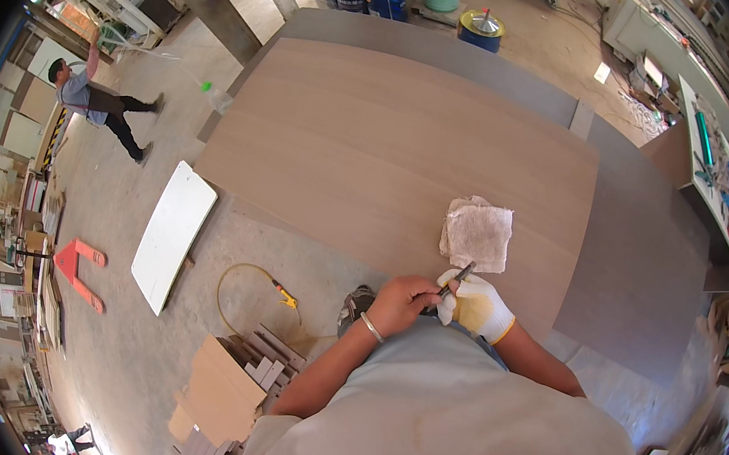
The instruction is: The person wipes a large wooden board with a cloth and liquid from a bottle, then uses a utility knife to scrape the edges. They walk to a tool table, select a small cylindrical object, and return to place it on the board.
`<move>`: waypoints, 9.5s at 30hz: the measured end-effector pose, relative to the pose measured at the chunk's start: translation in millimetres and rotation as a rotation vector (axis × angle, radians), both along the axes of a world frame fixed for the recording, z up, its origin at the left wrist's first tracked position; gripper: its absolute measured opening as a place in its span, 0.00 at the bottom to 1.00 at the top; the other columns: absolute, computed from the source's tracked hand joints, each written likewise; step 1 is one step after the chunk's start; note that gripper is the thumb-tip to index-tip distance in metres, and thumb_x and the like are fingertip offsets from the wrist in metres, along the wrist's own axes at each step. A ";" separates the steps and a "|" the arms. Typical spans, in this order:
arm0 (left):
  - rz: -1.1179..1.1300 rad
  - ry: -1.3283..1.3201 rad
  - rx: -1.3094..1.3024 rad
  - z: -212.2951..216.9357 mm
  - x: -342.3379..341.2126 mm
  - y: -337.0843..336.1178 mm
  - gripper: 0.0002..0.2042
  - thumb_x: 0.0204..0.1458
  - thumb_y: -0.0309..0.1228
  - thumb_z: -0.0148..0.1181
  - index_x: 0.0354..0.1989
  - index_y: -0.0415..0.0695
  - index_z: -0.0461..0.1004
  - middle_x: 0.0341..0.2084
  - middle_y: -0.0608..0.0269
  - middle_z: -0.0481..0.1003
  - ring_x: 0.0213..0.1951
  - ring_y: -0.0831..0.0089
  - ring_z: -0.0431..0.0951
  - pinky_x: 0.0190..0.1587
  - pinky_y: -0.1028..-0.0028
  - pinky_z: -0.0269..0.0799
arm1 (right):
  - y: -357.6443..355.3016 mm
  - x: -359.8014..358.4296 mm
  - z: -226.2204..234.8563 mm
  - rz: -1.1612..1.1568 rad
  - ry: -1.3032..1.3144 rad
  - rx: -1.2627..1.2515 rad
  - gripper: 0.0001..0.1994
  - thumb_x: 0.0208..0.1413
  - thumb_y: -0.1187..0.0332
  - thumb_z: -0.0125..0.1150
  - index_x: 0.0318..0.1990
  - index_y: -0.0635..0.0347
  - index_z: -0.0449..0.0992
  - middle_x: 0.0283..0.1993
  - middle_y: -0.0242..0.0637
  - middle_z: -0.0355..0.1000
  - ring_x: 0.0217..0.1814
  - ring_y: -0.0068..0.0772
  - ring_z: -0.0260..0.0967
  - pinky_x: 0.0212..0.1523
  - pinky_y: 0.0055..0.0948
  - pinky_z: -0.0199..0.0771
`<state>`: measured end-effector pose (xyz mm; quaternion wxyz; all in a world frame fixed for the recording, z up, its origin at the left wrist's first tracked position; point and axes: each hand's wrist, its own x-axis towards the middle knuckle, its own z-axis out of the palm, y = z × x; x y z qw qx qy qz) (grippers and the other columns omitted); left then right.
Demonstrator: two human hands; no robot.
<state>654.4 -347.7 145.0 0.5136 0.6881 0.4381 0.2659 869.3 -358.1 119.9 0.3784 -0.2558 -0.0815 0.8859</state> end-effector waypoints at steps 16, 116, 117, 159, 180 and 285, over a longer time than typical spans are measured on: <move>0.246 0.051 -0.094 -47.0 -121.6 53.0 0.08 0.63 0.24 0.54 0.45 0.39 0.79 0.28 0.56 0.80 0.30 0.71 0.81 0.36 0.74 0.76 | 31.3 -75.8 76.2 -0.655 -0.337 0.483 0.27 0.57 0.62 0.72 0.59 0.69 0.72 0.45 0.47 0.79 0.45 0.44 0.78 0.47 0.43 0.80; -0.138 0.014 -0.418 -40.7 -28.0 39.4 0.11 0.64 0.34 0.60 0.38 0.37 0.80 0.27 0.65 0.81 0.26 0.81 0.75 0.30 0.77 0.71 | -18.4 -52.3 10.0 -0.205 -1.117 0.593 0.11 0.63 0.67 0.62 0.51 0.52 0.82 0.43 0.34 0.81 0.44 0.30 0.80 0.46 0.28 0.78; -0.127 -0.009 -0.426 -41.7 -20.6 35.3 0.12 0.64 0.35 0.60 0.38 0.38 0.80 0.27 0.65 0.80 0.26 0.81 0.74 0.30 0.77 0.70 | -20.9 -44.9 10.0 -0.187 -1.079 0.548 0.11 0.63 0.66 0.63 0.51 0.52 0.82 0.43 0.34 0.81 0.43 0.29 0.80 0.45 0.28 0.79; 0.526 -0.044 -0.693 -84.7 -393.5 84.6 0.18 0.61 0.42 0.62 0.27 0.40 0.77 0.16 0.67 0.72 0.20 0.80 0.70 0.24 0.74 0.67 | 152.3 -390.6 -24.7 0.030 -0.852 0.493 0.10 0.65 0.77 0.54 0.51 0.64 0.76 0.42 0.37 0.78 0.38 0.28 0.78 0.41 0.27 0.79; -0.253 -0.021 0.049 -141.0 -293.1 558.9 0.12 0.61 0.38 0.51 0.47 0.48 0.74 0.44 0.59 0.78 0.49 0.61 0.77 0.52 0.62 0.73 | 550.7 -447.7 -2.9 -0.497 -0.822 0.382 0.13 0.64 0.82 0.51 0.55 0.69 0.70 0.47 0.50 0.78 0.41 0.36 0.79 0.42 0.33 0.83; -0.744 0.171 0.317 -118.4 -198.6 628.8 0.24 0.65 0.39 0.44 0.62 0.35 0.72 0.65 0.50 0.70 0.73 0.47 0.55 0.76 0.43 0.31 | 880.4 -503.1 -57.1 0.603 -1.694 0.550 0.04 0.52 0.73 0.57 0.26 0.62 0.74 0.18 0.23 0.64 0.21 0.12 0.60 0.22 0.20 0.55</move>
